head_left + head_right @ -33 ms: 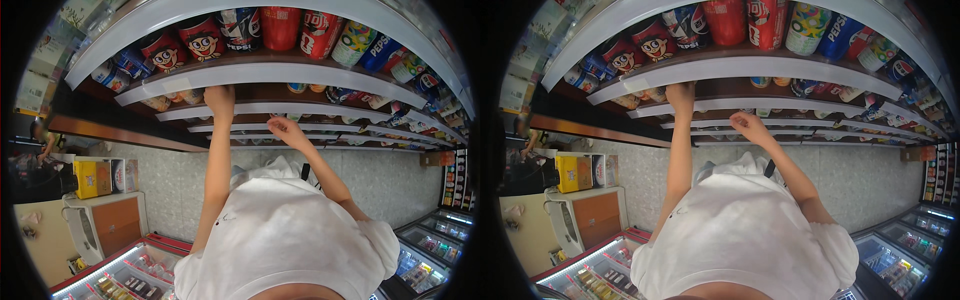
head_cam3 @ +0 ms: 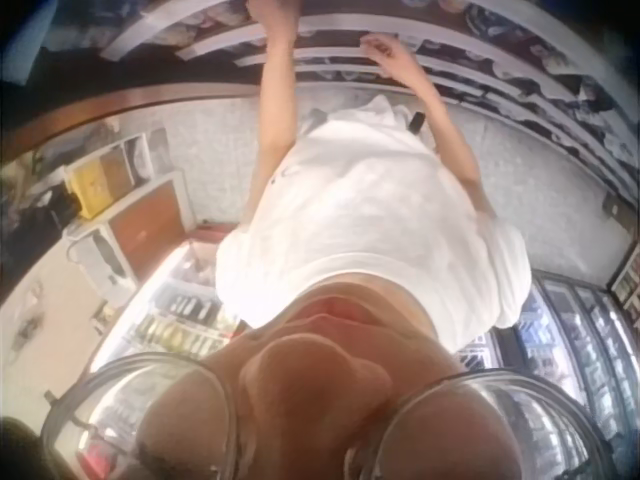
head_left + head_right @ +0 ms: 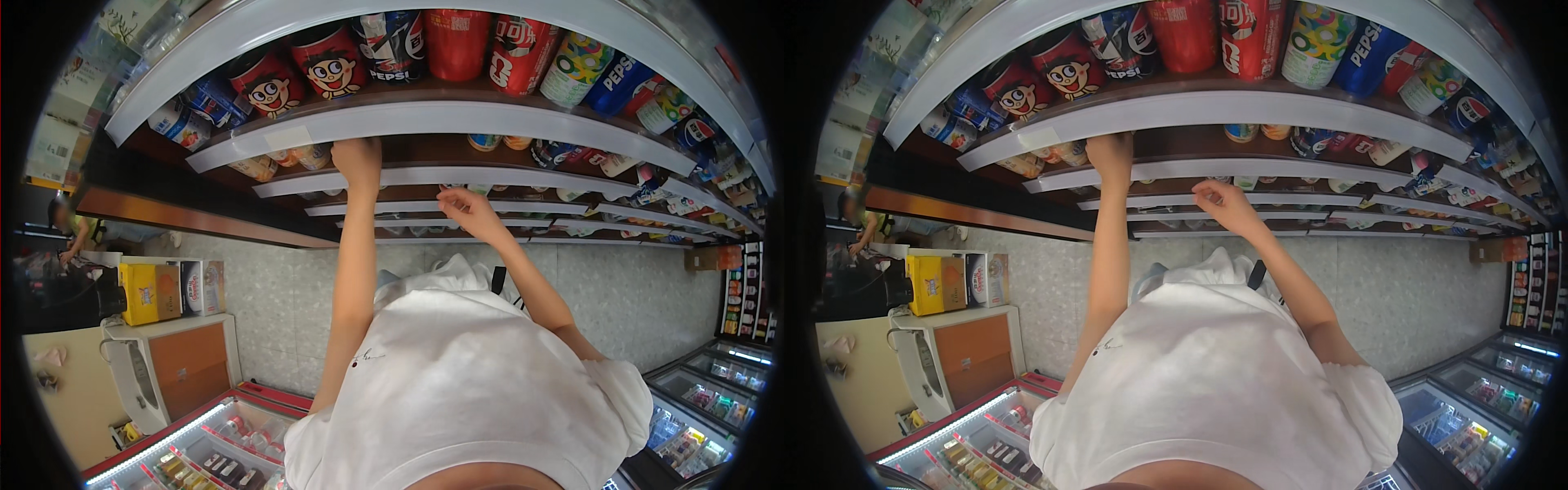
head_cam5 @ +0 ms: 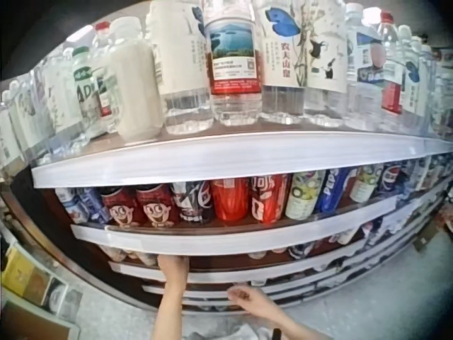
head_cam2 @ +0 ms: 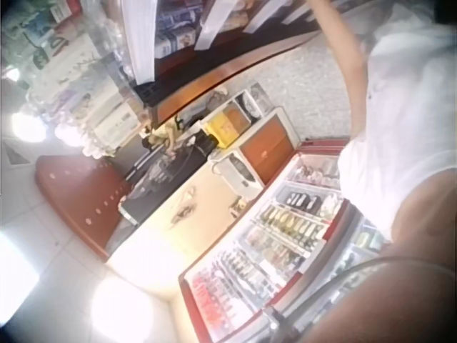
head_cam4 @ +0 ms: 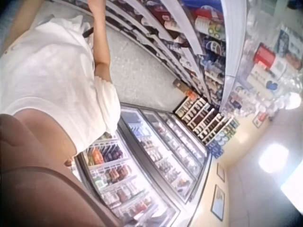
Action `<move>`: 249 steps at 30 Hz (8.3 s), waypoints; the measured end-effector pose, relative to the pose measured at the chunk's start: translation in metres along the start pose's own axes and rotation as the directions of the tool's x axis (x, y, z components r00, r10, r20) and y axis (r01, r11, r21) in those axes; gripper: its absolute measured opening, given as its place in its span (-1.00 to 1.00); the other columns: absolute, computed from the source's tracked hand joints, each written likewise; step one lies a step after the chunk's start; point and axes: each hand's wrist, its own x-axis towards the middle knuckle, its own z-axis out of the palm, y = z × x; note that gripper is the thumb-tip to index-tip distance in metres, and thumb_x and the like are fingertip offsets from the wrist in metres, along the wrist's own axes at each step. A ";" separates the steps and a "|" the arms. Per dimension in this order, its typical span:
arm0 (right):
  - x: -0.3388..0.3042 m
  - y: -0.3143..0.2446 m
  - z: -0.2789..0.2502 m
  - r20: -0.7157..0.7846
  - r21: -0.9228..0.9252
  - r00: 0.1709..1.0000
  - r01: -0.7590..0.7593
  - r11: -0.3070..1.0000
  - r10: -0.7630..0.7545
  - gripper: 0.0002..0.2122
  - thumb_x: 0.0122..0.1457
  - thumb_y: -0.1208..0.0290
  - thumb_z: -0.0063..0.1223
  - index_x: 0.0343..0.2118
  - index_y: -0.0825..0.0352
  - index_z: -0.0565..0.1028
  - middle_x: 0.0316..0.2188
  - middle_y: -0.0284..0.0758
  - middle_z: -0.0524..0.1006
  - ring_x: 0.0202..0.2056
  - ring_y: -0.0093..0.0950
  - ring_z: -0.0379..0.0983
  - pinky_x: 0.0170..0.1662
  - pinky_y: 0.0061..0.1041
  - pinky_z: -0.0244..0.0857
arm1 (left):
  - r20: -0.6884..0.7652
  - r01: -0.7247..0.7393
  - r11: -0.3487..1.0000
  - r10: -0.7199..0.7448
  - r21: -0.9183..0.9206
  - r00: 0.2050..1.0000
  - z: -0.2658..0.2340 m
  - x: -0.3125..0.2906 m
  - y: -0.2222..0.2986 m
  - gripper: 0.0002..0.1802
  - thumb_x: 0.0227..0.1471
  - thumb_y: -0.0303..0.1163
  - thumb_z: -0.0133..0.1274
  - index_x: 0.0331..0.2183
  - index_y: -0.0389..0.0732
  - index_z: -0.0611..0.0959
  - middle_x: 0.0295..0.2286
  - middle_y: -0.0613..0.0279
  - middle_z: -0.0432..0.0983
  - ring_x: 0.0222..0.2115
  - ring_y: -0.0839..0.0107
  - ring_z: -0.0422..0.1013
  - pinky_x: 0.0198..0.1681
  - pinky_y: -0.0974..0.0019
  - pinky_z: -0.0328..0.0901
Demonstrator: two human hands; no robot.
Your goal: Organize and rearrange various bottled and canned drinks on supermarket shelves.
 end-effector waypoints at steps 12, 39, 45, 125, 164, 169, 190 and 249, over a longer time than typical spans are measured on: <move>0.018 -0.030 -0.035 -0.613 -0.356 0.659 0.262 0.897 -0.436 -0.77 0.08 0.46 0.12 -0.18 0.36 0.47 -0.58 -0.38 0.51 -0.59 -0.62 0.35 -0.50 -0.65 0.25 | -0.041 -0.071 0.983 0.065 -0.171 0.997 0.010 0.012 -0.033 -0.78 -0.13 -0.37 0.14 -0.39 -0.30 0.61 -0.44 -0.02 0.56 -0.41 -0.08 0.47 -0.37 0.08 0.38; 0.118 -0.089 0.103 -0.391 -0.423 0.895 0.034 0.905 -0.216 -0.45 -0.25 0.21 0.37 -0.16 0.35 0.44 -0.31 -0.16 0.49 -0.51 -0.33 0.51 -0.38 -0.36 0.39 | 0.235 0.194 0.653 -0.025 -0.732 0.972 -0.066 -0.028 -0.066 -0.68 -0.01 -0.40 0.16 -0.19 -0.31 0.53 -0.46 0.12 0.55 -0.48 0.33 0.49 -0.34 0.34 0.38; 0.106 -0.086 0.133 -0.468 -0.314 0.844 0.117 0.942 -0.261 -0.48 -0.13 0.38 0.27 -0.04 0.34 0.39 -0.22 -0.14 0.48 -0.47 -0.40 0.51 -0.39 -0.44 0.39 | 0.259 0.206 0.621 -0.006 -0.756 0.966 -0.061 -0.022 -0.077 -0.68 0.03 -0.35 0.15 -0.20 -0.34 0.52 -0.50 0.16 0.54 -0.46 0.47 0.48 -0.34 0.42 0.37; -0.083 0.044 -0.091 -0.219 0.019 0.972 -0.088 0.996 0.089 -0.76 0.10 0.36 0.12 -0.21 0.39 0.52 -0.42 -0.32 0.59 -0.51 -0.62 0.40 -0.40 -0.60 0.31 | 0.380 0.165 0.566 0.286 -0.808 0.880 0.057 -0.041 0.181 -0.76 -0.08 -0.41 0.18 -0.33 -0.34 0.61 -0.40 0.06 0.56 -0.33 0.16 0.48 -0.20 0.24 0.31; 0.008 -0.039 -0.091 -0.825 -0.386 0.517 -0.225 0.895 -0.227 -0.43 -0.22 0.17 0.41 -0.20 0.45 0.42 -0.35 -0.13 0.54 -0.30 -0.27 0.51 -0.24 -0.37 0.34 | 0.035 -0.045 0.778 0.086 -0.627 0.996 -0.007 -0.044 0.011 -0.21 0.01 -0.30 0.10 0.13 -0.48 0.11 0.09 -0.39 0.00 0.14 -0.22 -0.03 0.19 -0.05 -0.13; 0.033 -0.071 -0.032 -0.715 -0.356 0.680 -0.153 0.922 -0.163 -0.40 -0.25 0.13 0.42 -0.19 0.41 0.43 -0.39 -0.19 0.56 -0.41 -0.32 0.51 -0.30 -0.41 0.36 | 0.134 -0.033 0.756 0.158 -0.654 0.978 0.003 -0.057 0.006 -0.03 -0.04 -0.15 0.18 0.15 -0.50 0.01 0.12 -0.41 -0.07 0.17 -0.20 -0.09 0.20 -0.04 -0.14; 0.000 -0.020 -0.092 -0.870 -0.470 0.209 -0.074 0.880 -0.447 -0.68 0.07 0.35 0.17 -0.13 0.40 0.47 -0.27 -0.24 0.47 -0.42 -0.51 0.40 -0.30 -0.53 0.28 | -0.080 -0.335 0.842 0.333 -0.424 0.939 0.019 -0.048 0.005 -0.07 -0.11 -0.09 0.20 0.09 -0.50 0.16 -0.01 -0.39 0.13 0.00 -0.29 0.11 0.07 -0.13 0.04; 0.065 -0.027 -0.082 -0.676 -0.681 0.332 0.061 0.730 -0.658 -0.82 -0.05 0.44 0.17 -0.38 0.41 0.51 -0.43 -0.12 0.52 -0.32 -0.09 0.43 -0.21 -0.22 0.27 | -0.144 -0.381 0.897 0.356 -0.226 0.923 0.035 -0.057 0.001 -0.15 -0.06 -0.06 0.13 0.08 -0.43 0.19 -0.01 -0.28 0.19 0.03 -0.20 0.13 0.10 -0.16 0.02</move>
